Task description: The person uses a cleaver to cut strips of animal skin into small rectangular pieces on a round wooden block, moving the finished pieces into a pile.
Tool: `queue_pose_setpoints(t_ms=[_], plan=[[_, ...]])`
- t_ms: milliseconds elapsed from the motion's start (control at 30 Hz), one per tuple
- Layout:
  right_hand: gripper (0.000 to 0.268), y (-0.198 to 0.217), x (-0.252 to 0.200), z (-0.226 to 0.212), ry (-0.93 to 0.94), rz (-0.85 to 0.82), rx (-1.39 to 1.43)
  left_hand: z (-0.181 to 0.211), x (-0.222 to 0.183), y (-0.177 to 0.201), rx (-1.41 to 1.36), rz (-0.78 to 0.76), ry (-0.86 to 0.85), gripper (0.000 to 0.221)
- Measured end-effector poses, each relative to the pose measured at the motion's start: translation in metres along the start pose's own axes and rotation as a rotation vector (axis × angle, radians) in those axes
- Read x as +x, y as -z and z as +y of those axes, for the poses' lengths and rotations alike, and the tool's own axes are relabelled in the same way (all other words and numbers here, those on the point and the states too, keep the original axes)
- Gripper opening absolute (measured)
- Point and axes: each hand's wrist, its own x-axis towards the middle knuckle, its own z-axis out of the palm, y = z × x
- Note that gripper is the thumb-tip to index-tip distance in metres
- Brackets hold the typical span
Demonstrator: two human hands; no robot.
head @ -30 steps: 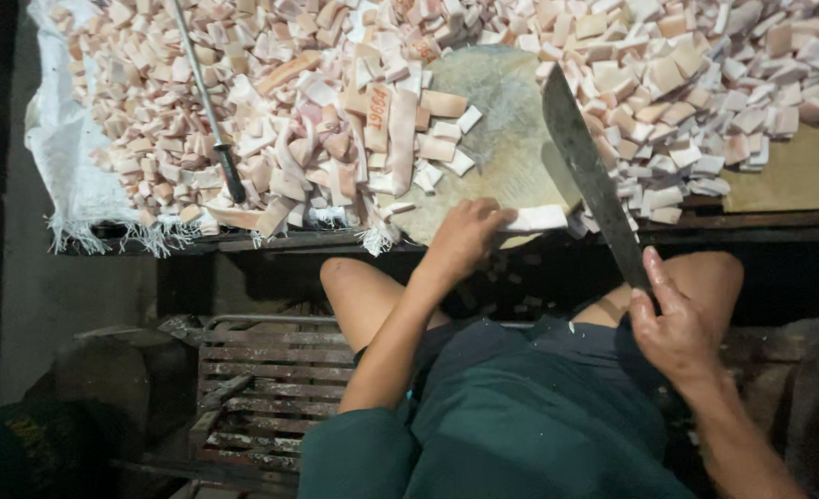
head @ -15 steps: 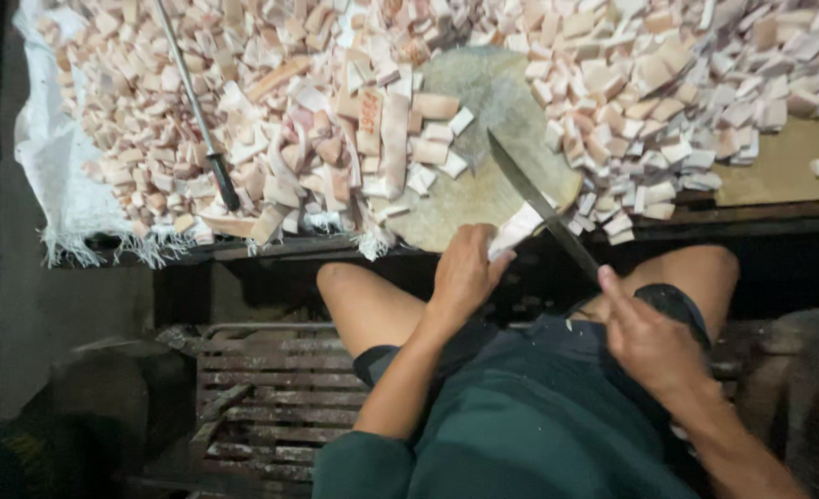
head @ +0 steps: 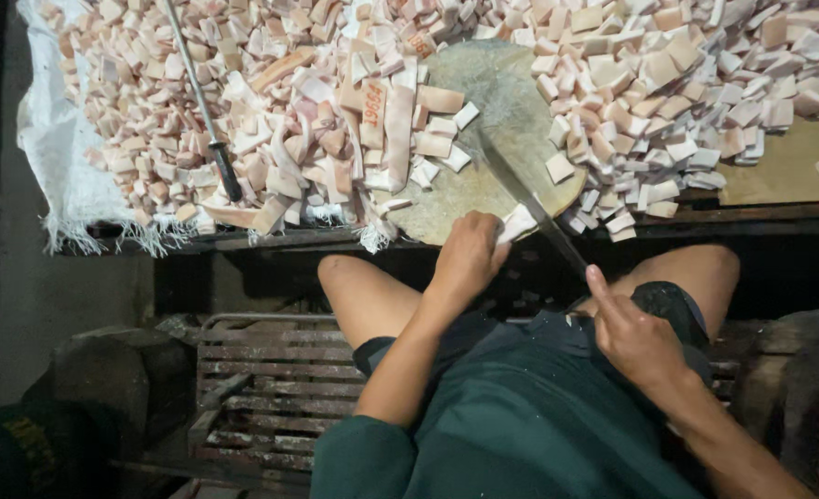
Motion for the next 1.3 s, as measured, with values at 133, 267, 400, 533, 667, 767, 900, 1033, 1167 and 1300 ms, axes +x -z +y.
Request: queue_pose_setpoints(t_ms=[133,267,400,533,667,767,900,1033,1167,1300], plan=[[0.068,0.03,0.009,-0.001,0.141,0.228,0.144,-0.006,0.018,-0.007,0.028,0.031,-0.013,0.028],[0.041,0.065,0.008,-0.002,0.425,0.578,-0.175,-0.014,0.033,-0.009,-0.067,0.051,-0.042,0.035],[0.064,0.038,0.022,-0.017,0.351,0.458,-0.064,-0.016,0.031,0.003,0.055,0.013,-0.082,0.039],[0.064,0.016,0.019,-0.009,-0.027,-0.004,0.025,-0.012,0.021,0.016,0.163,0.028,-0.014,0.036],[0.057,0.02,0.004,0.016,0.118,0.331,0.121,-0.012,0.021,0.019,0.139,0.016,-0.071,0.034],[0.048,0.026,-0.002,0.028,0.262,0.495,-0.107,-0.015,0.024,0.015,0.11,-0.037,-0.028,0.033],[0.048,0.011,0.002,0.016,0.264,0.428,-0.262,-0.022,0.023,0.013,0.091,0.04,-0.105,0.035],[0.068,-0.005,0.008,-0.002,0.027,0.036,0.024,-0.028,0.022,0.008,0.151,0.036,-0.117,0.032],[0.071,0.029,0.006,0.005,0.172,0.25,0.188,-0.025,0.022,0.006,0.22,0.014,-0.093,0.033],[0.056,0.05,0.005,0.001,0.493,0.601,-0.244,-0.02,0.017,0.011,0.184,0.02,-0.029,0.04]])
